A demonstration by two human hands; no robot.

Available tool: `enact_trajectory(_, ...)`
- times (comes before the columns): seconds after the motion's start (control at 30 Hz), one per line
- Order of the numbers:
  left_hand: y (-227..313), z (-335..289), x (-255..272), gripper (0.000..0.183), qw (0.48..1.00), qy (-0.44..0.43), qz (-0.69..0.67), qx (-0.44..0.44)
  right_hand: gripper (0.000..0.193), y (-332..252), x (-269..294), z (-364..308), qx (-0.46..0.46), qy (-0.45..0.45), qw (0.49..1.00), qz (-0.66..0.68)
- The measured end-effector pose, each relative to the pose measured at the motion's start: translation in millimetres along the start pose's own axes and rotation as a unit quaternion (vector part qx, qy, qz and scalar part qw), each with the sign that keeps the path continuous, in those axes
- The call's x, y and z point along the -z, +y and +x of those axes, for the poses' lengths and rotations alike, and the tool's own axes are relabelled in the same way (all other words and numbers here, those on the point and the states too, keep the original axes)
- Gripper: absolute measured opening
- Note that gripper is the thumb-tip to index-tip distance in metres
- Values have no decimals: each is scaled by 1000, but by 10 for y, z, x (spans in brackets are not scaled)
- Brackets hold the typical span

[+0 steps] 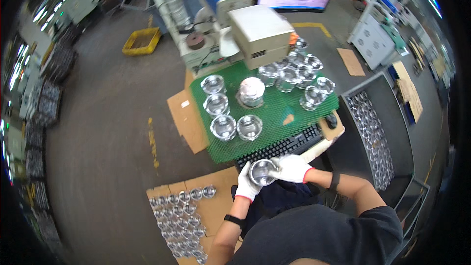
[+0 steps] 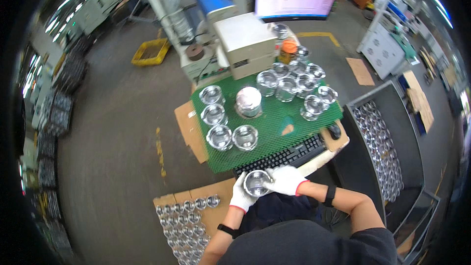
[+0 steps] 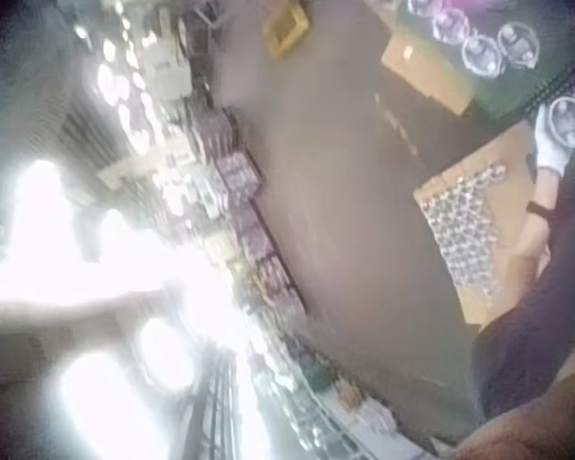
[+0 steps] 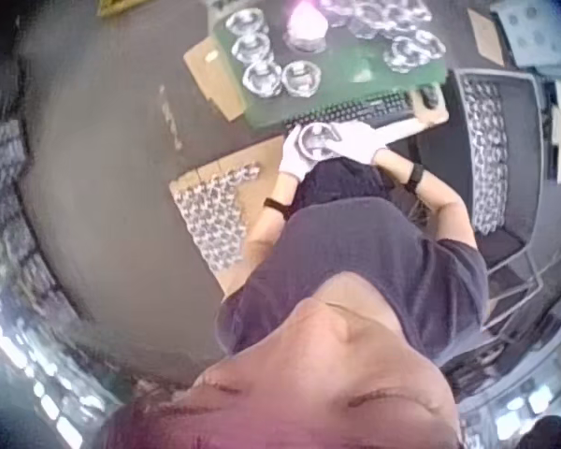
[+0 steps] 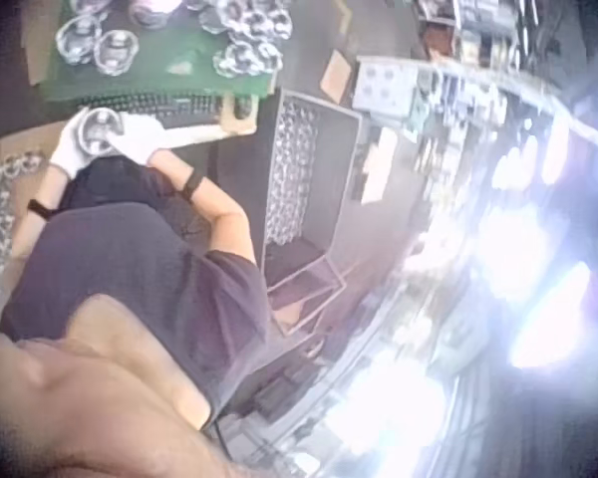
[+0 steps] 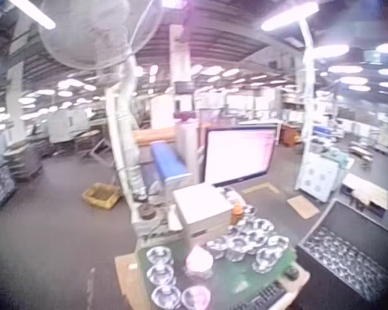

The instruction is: Manually sort and inspect metal piston-like components from a bin and organize them on a surface.

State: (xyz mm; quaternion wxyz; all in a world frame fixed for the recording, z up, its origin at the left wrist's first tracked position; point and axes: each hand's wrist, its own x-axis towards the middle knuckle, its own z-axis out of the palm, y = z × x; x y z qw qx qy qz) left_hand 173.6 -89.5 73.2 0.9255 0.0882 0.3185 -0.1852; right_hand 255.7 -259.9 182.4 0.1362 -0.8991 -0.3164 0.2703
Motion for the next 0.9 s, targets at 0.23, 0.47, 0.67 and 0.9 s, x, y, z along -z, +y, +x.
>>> enact_trajectory(0.23,257,348,-135,53,995,24,-76,-64,56,-279,540,757,257,155,938,-173)
enact_trajectory(0.47,241,624,-279,46,985,67,-143,-71,48,-155,409,1251,273,127,920,-252)
enact_trajectory(0.67,227,669,-95,49,979,65,-160,-103,47,-179,493,1289,291,96,923,-230)
enact_trajectory(0.9,878,-198,-270,70,908,114,384,-125,43,107,651,921,261,124,936,-201)
